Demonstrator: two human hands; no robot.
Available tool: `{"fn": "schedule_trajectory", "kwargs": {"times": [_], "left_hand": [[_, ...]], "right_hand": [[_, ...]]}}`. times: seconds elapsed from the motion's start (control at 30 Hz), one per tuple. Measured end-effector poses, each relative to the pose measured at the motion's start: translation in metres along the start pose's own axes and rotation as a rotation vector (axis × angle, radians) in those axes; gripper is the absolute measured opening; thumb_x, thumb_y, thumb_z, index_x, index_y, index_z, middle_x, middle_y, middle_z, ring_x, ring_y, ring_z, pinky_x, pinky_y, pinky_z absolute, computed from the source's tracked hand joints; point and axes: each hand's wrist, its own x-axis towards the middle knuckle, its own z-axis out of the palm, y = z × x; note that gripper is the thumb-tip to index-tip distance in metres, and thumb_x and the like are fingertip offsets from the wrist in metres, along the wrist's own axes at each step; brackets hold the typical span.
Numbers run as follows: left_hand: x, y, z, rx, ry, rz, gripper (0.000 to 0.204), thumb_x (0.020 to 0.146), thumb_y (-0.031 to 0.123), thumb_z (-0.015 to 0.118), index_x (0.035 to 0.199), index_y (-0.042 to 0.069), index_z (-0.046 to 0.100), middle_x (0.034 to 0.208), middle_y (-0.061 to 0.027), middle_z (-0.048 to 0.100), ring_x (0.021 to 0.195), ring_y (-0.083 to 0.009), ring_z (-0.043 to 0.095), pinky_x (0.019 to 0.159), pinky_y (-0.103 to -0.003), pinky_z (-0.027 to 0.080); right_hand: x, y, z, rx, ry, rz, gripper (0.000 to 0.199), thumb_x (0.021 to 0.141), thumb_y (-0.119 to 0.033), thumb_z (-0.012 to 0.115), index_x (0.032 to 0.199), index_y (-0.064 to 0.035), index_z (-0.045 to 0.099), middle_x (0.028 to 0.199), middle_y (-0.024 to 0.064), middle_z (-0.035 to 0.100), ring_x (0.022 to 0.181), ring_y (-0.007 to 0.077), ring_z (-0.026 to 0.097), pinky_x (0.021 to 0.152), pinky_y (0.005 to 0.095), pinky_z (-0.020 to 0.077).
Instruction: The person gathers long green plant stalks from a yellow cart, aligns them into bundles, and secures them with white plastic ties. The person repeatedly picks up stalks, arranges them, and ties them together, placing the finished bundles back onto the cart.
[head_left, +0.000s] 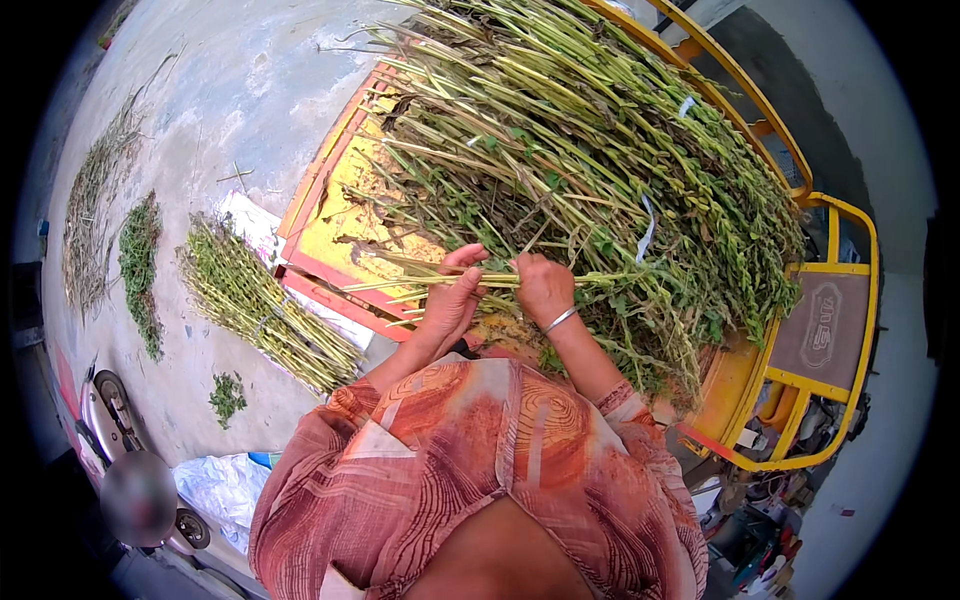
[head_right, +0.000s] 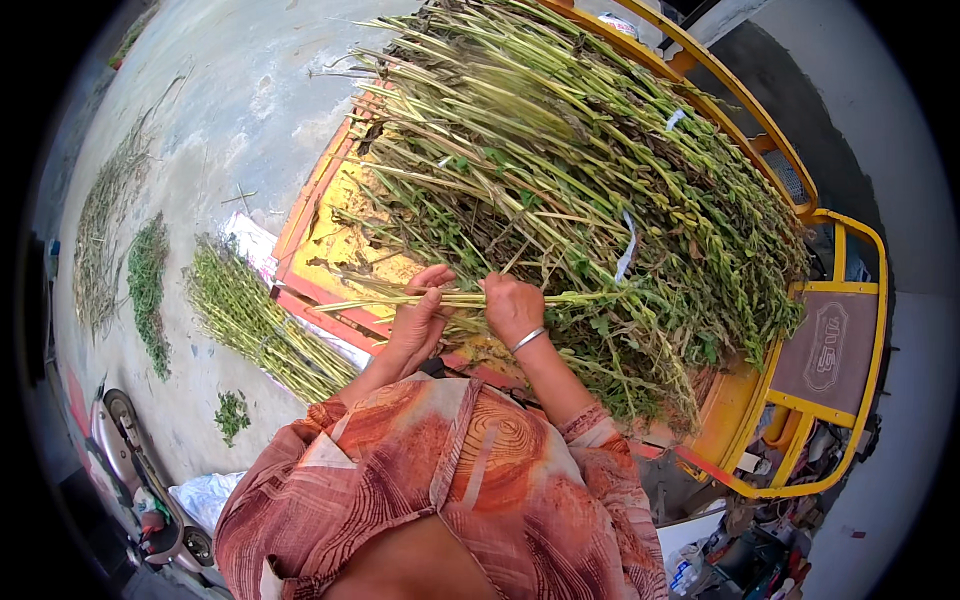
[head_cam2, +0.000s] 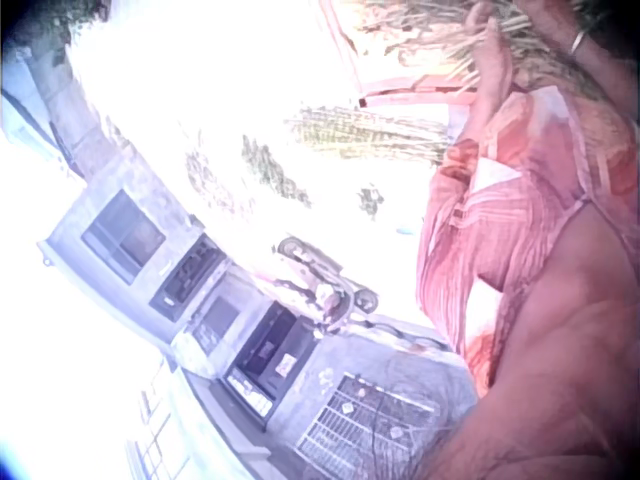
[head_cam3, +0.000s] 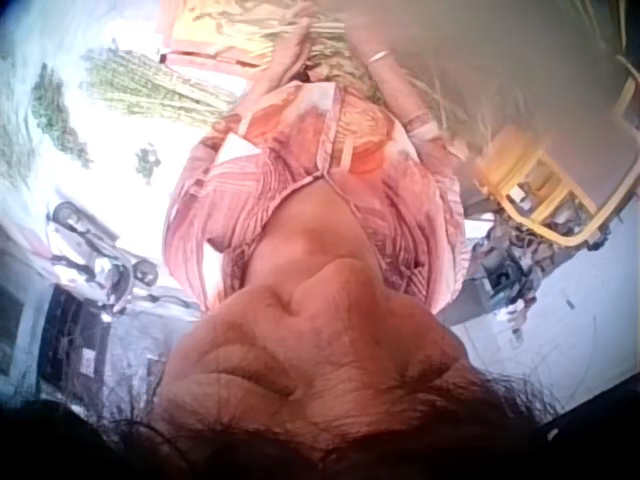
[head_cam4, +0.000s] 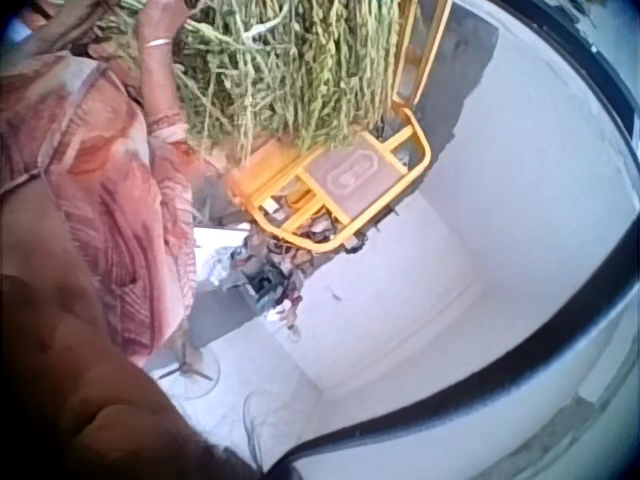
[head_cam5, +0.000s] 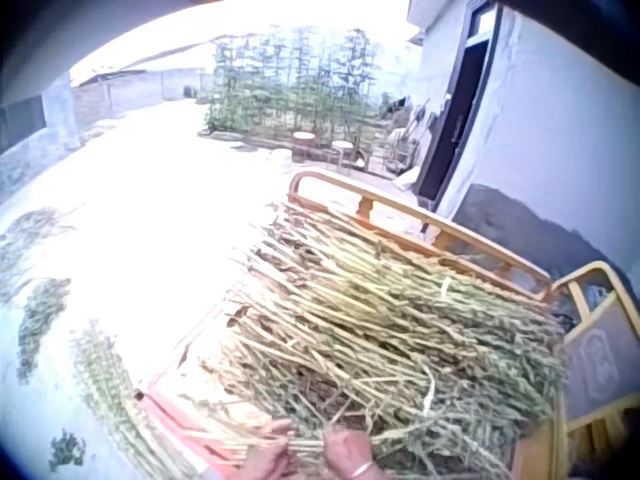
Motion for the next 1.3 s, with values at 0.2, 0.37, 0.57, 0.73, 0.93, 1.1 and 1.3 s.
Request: {"fn": "schedule_trajectory", "kwargs": {"times": [0.2,0.37,0.57,0.73,0.93,1.1,1.3], "left_hand": [[0.008,-0.006,-0.004,-0.113,-0.048,0.066,0.043,0.098,0.038,0.04,0.066,0.009,0.041,0.091,-0.0083,0.056,0.085,-0.0181,0.049,0.093,-0.037,0.039],[0.007,-0.002,-0.011,-0.197,-0.031,0.023,0.048,0.098,0.044,0.034,0.063,0.011,0.035,0.067,-0.0031,0.038,0.076,-0.0202,0.044,0.096,-0.043,0.038],[-0.016,0.011,0.006,-0.104,-0.117,0.067,0.047,0.1,0.041,0.031,0.063,0.011,0.033,0.064,-0.0021,0.036,0.072,-0.0191,0.041,0.093,-0.042,0.038],[-0.006,0.02,-0.014,-0.123,-0.073,0.111,0.048,0.099,0.043,0.03,0.063,0.013,0.033,0.062,-0.0015,0.035,0.07,-0.0196,0.041,0.09,-0.043,0.039],[0.046,0.017,-0.029,-0.196,0.065,0.072,0.038,0.091,0.046,0.051,0.076,0.012,0.044,0.091,-0.0058,0.053,0.064,-0.0122,0.045,0.075,-0.035,0.048],[0.054,-0.002,-0.064,-0.244,0.115,0.009,0.052,0.083,0.041,0.064,0.118,0.008,0.044,0.11,-0.0092,0.054,0.072,-0.0123,0.048,0.076,-0.033,0.047],[0.053,0.015,-0.048,-0.107,-0.101,-0.053,0.096,0.069,0.041,0.077,0.141,0.009,0.021,0.141,-0.0128,0.035,0.088,-0.0123,0.049,0.082,-0.028,0.046]], "right_hand": [[0.004,-0.007,-0.03,0.159,-0.174,-0.053,0.027,0.076,-0.027,0.068,0.085,-0.0059,0.054,0.081,0.0139,0.058,0.073,0.0303,0.061,0.062,0.0407,0.0483],[0.031,0.028,-0.049,0.434,0.175,-0.072,0.065,0.063,-0.037,0.08,0.112,-0.0043,0.053,0.102,0.0141,0.052,0.09,0.0306,0.054,0.08,0.0414,0.0454],[0.064,0.06,-0.01,-0.291,0.09,0.176,0.044,0.067,-0.026,0.077,0.1,-0.0068,0.053,0.102,0.0113,0.05,0.093,0.0291,0.052,0.073,0.0401,0.0461],[0.048,0.066,-0.014,-0.1,0.112,0.088,0.02,0.073,-0.004,0.063,0.092,-0.0077,0.057,0.108,0.0114,0.051,0.093,0.0319,0.052,0.074,0.0435,0.046],[-0.005,0.062,-0.017,-0.039,-0.02,0.045,0.024,0.077,-0.002,0.057,0.099,-0.0092,0.058,0.115,0.013,0.053,0.093,0.0338,0.053,0.076,0.0422,0.044],[-0.02,0.064,-0.021,0.159,-0.109,-0.012,0.029,0.08,-0.005,0.056,0.108,-0.0108,0.057,0.109,0.0082,0.058,0.095,0.0302,0.054,0.08,0.0417,0.0418],[-0.029,0.052,-0.024,0.135,-0.17,-0.008,0.035,0.078,-0.007,0.056,0.113,-0.0119,0.053,0.101,0.0063,0.061,0.094,0.0275,0.052,0.081,0.0407,0.0398]]}}
